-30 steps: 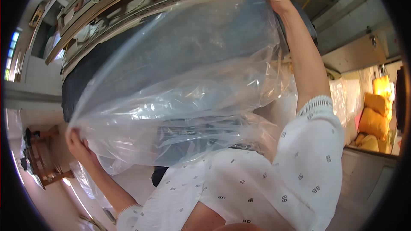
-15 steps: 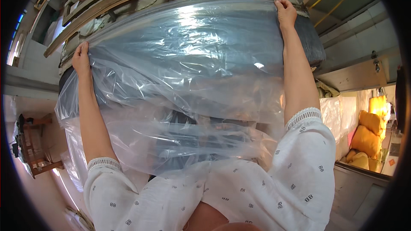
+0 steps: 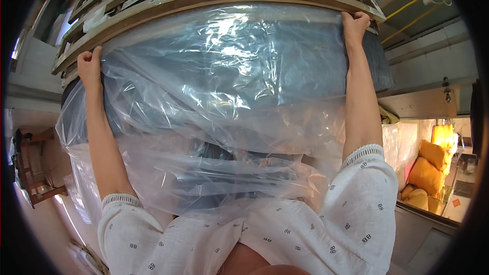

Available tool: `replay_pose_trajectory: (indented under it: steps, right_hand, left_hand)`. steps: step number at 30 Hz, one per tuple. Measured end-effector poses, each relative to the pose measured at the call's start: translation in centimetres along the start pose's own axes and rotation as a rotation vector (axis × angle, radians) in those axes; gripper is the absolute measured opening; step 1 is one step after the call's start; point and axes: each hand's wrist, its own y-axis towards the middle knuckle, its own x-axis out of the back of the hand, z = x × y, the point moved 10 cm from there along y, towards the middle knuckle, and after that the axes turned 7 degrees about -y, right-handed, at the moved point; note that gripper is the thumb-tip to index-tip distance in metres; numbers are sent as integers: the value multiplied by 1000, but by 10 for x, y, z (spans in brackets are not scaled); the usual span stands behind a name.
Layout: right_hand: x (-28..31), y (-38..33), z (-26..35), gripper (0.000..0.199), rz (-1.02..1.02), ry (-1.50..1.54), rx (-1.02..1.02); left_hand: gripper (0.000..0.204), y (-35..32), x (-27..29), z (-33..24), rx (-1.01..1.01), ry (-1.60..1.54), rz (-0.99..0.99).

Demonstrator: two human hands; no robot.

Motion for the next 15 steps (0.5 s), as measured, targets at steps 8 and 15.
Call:
replay_pose_trajectory:
  steps: [8,15]
  right_hand:
    - [-3,25,-56,31,-11,200,-169]
    - [10,-17,7,47,102,-297,6]
  left_hand:
    - [33,-5,-9,3,148,-290,89]
    - [30,-13,3,-28,-186,42,97]
